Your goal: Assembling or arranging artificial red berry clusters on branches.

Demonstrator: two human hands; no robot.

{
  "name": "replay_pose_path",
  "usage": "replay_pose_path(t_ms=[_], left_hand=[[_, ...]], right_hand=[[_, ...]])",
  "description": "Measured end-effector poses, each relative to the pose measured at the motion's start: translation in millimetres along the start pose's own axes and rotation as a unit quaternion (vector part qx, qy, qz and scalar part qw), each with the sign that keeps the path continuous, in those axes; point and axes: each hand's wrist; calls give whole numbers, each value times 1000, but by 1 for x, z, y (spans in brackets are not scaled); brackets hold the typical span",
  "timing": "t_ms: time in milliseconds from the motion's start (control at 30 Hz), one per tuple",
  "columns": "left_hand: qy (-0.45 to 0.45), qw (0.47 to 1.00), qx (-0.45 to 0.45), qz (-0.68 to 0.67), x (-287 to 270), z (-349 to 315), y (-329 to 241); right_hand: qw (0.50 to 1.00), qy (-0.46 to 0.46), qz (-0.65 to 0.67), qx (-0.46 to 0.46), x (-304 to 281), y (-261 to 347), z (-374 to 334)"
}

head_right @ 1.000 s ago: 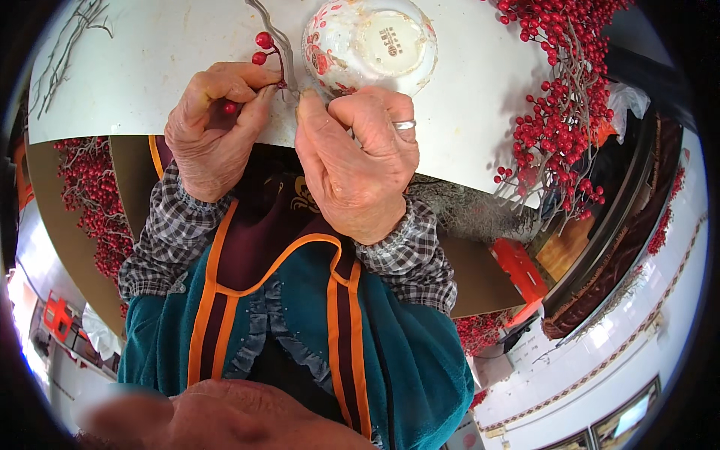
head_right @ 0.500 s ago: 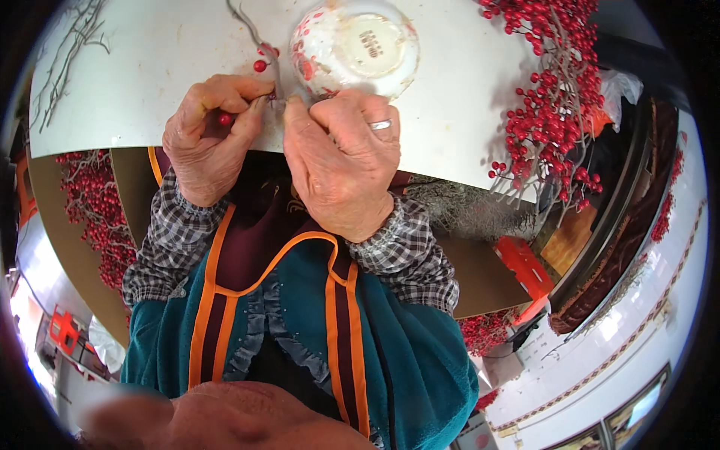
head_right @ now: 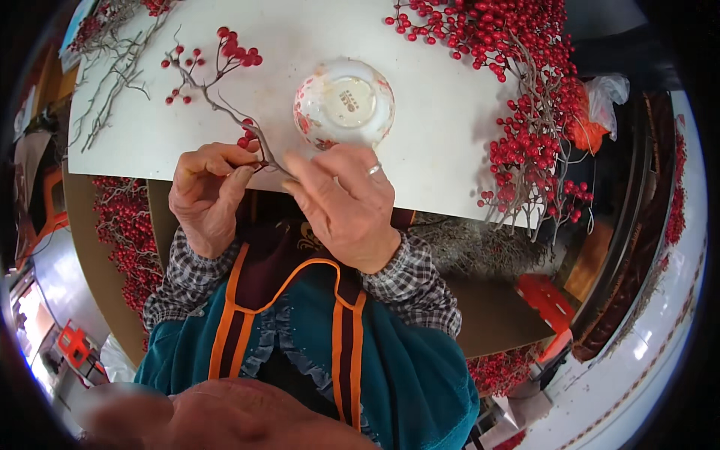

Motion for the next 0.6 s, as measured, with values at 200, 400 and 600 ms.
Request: replay_pose_path(t_ms=[200,400,600], left_hand=[[7,997,56,60,8,11,-11],[-10,989,148,-30,19,39,-18],[93,956,99,259,24,96,-16]], right_hand=[[999,-16,-34,-29,-6,-3,4],[989,-145,-37,15,-12,-8,23],[956,-243,80,146,-41,-20,33]])
Point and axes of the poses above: each hand's wrist, its own z-axis towards the middle knuckle, its own x-axis out of the palm, y = z × x, and after that the axes turned 1 degree about x, right-handed
